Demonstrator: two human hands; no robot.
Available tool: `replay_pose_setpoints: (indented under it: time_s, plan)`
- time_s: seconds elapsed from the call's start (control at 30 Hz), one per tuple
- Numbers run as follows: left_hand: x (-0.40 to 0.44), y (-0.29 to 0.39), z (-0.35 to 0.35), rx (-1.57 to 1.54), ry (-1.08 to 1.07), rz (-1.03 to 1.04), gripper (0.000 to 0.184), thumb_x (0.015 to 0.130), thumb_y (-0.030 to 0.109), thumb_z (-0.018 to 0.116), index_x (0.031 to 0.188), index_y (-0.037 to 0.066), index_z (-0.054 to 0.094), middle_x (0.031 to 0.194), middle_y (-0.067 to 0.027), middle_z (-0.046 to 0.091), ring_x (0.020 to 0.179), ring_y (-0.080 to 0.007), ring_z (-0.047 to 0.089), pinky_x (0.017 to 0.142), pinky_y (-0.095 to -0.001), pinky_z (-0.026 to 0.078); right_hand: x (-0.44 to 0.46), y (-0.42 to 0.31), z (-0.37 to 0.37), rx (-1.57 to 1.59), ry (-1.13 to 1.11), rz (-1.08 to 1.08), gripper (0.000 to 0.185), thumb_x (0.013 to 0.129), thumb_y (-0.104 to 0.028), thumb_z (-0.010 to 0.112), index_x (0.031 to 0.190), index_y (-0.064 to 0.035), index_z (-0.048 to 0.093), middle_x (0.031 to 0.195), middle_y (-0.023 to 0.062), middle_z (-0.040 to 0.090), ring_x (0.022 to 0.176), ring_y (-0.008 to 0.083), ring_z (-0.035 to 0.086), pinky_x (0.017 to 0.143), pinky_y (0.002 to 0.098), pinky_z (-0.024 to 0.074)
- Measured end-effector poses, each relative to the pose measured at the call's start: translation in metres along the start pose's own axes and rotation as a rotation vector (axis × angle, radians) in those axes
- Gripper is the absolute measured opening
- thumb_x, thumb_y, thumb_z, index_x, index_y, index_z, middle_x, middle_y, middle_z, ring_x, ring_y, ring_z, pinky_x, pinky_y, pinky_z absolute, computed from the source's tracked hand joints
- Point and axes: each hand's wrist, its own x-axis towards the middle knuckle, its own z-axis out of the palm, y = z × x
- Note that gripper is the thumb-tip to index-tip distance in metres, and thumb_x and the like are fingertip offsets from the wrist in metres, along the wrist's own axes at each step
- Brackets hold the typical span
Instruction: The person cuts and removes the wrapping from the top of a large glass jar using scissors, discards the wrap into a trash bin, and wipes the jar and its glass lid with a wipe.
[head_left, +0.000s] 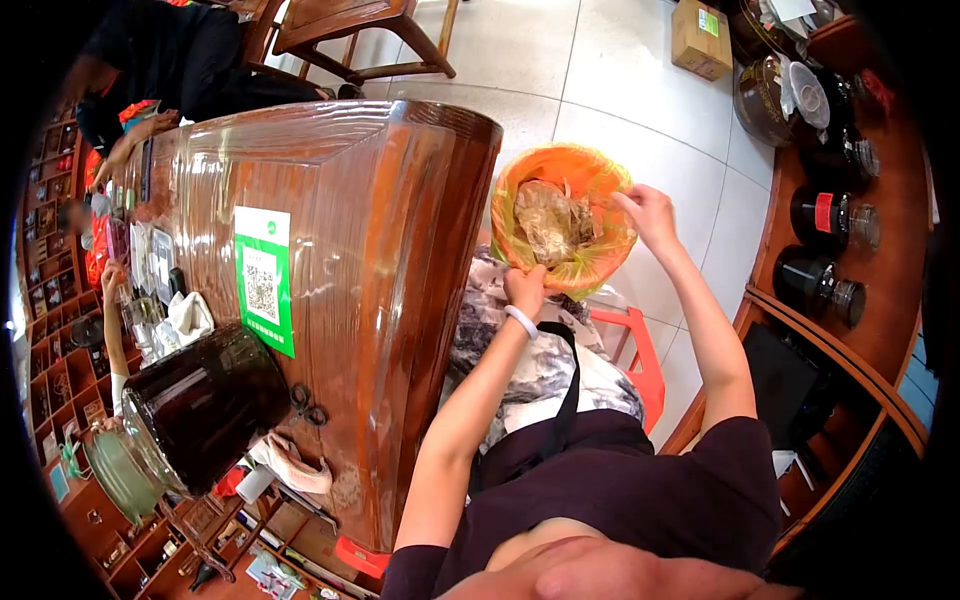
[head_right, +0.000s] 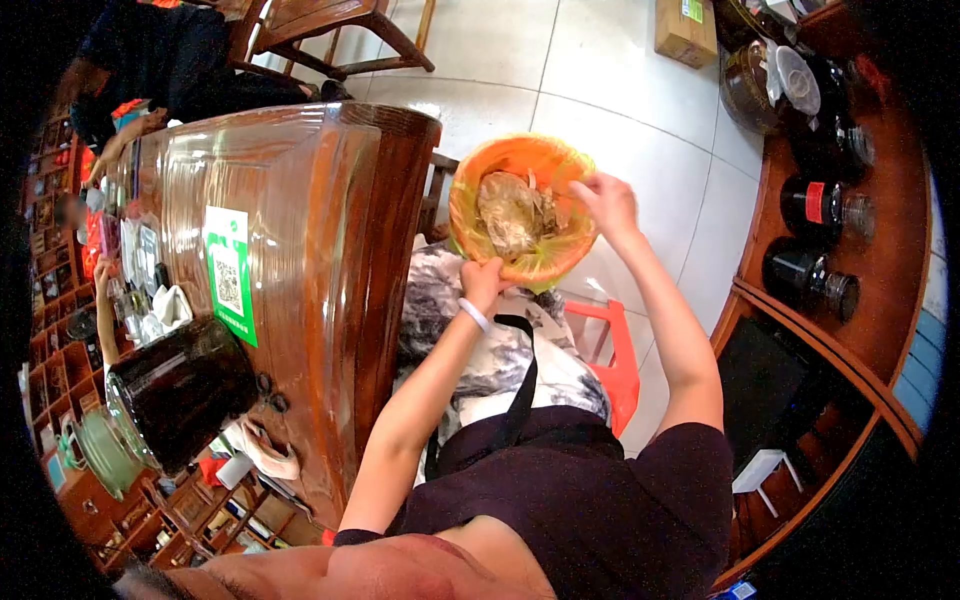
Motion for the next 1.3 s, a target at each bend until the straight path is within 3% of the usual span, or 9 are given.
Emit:
replay_pose_setpoints:
  time_s: [0.07,0.17,0.23,0.47,0.6,0.77,1.0,1.07,1.3]
  plan:
    - [0.003,0.001,0.001,-0.019,-0.02,-0.014,0.014,0.077,0.003,0.049,0.082,-0.01,0.053,0.078,-0.0144,0.059,0.062,-0.0236,0.063,0.049,-0.0309,0.054,-0.012,0.022,-0.01,-0.194,0.048,0.041,0.029,0.076,-0.027,0.063,0.079,0.0013,0.064,0.065,0.014,0.063,0.059,0.0185,0.062,0.056,0.0319,0.0497]
    - [0.007,-0.007,0.005,-0.056,-0.072,-0.038,0.018,0.078,0.005,0.05,0.088,-0.01,0.054,0.082,-0.0135,0.059,0.066,-0.0235,0.062,0.052,-0.0302,0.054,-0.036,0.059,0.026,0.152,-0.394,0.427,0.036,0.077,-0.032,0.062,0.081,0.0032,0.061,0.072,0.0095,0.063,0.051,0.014,0.058,0.047,0.0255,0.0491]
    - [0.011,-0.01,0.001,-0.07,-0.093,-0.035,0.022,0.078,0.006,0.051,0.092,-0.01,0.054,0.085,-0.0133,0.059,0.069,-0.0234,0.062,0.053,-0.03,0.054,-0.045,0.074,0.065,0.827,-0.319,0.584,0.026,0.079,-0.023,0.059,0.084,0.0021,0.06,0.073,0.0109,0.063,0.053,0.0161,0.06,0.048,0.0268,0.0519]
    - [-0.036,0.016,-0.027,-0.064,-0.131,-0.04,0.049,0.083,0.014,0.054,0.121,-0.008,0.034,0.111,-0.0193,0.049,0.09,-0.026,0.057,0.079,-0.0313,0.051,0.01,0.101,0.208,0.827,-0.143,0.672,0.02,0.076,-0.009,0.054,0.091,0.0038,0.056,0.075,0.0128,0.062,0.054,0.0199,0.061,0.045,0.0281,0.0539]
    - [-0.102,0.058,-0.051,-0.034,-0.219,-0.02,0.024,0.088,0.008,0.047,0.109,-0.004,0.049,0.103,-0.0127,0.055,0.091,-0.0228,0.059,0.078,-0.0321,0.05,0.041,0.104,0.255,0.929,-0.041,0.791,0.024,0.074,-0.005,0.053,0.096,0.0043,0.051,0.082,0.0153,0.061,0.056,0.0228,0.062,0.045,0.0314,0.0554]
    - [-0.133,0.044,-0.089,-0.164,-0.154,-0.045,0.022,0.089,0.008,0.046,0.106,-0.005,0.05,0.1,-0.0146,0.058,0.088,-0.0213,0.06,0.076,-0.0301,0.049,0.059,0.167,0.312,0.803,-0.369,0.985,0.026,0.085,-0.029,0.045,0.102,-0.0098,0.047,0.073,0.0115,0.057,0.057,0.0254,0.058,0.046,0.0411,0.0498]
    - [-0.16,0.031,-0.1,-0.189,-0.209,0.07,0.023,0.09,0.011,0.045,0.108,-0.003,0.052,0.098,-0.0118,0.061,0.085,-0.0185,0.06,0.074,-0.029,0.049,0.001,0.119,0.233,0.846,-0.338,0.578,0.01,0.079,-0.006,0.055,0.088,-0.0033,0.058,0.058,0.0078,0.056,0.038,0.0131,0.048,0.033,0.0254,0.0404]
    - [-0.176,0.037,-0.104,-0.101,-0.25,0.165,0.024,0.091,0.012,0.044,0.108,-0.004,0.052,0.098,-0.0104,0.061,0.085,-0.0162,0.06,0.075,-0.0278,0.048,0.004,0.137,0.22,0.657,-0.197,0.444,0.018,0.076,-0.02,0.063,0.069,-0.0036,0.063,0.052,0.0028,0.05,0.035,0.0091,0.036,0.032,0.0245,0.0255]
    - [-0.255,0.06,-0.141,0.107,0.021,0.395,0.017,0.088,0.016,0.053,0.092,0.002,0.062,0.057,0.0013,0.053,0.048,-0.0041,0.044,0.043,-0.0194,0.035,0.053,0.025,0.076,0.954,0.105,0.343,0.028,0.077,-0.032,0.062,0.075,-0.0057,0.055,0.062,-0.0015,0.043,0.043,0.0067,0.034,0.039,0.0207,0.0265]
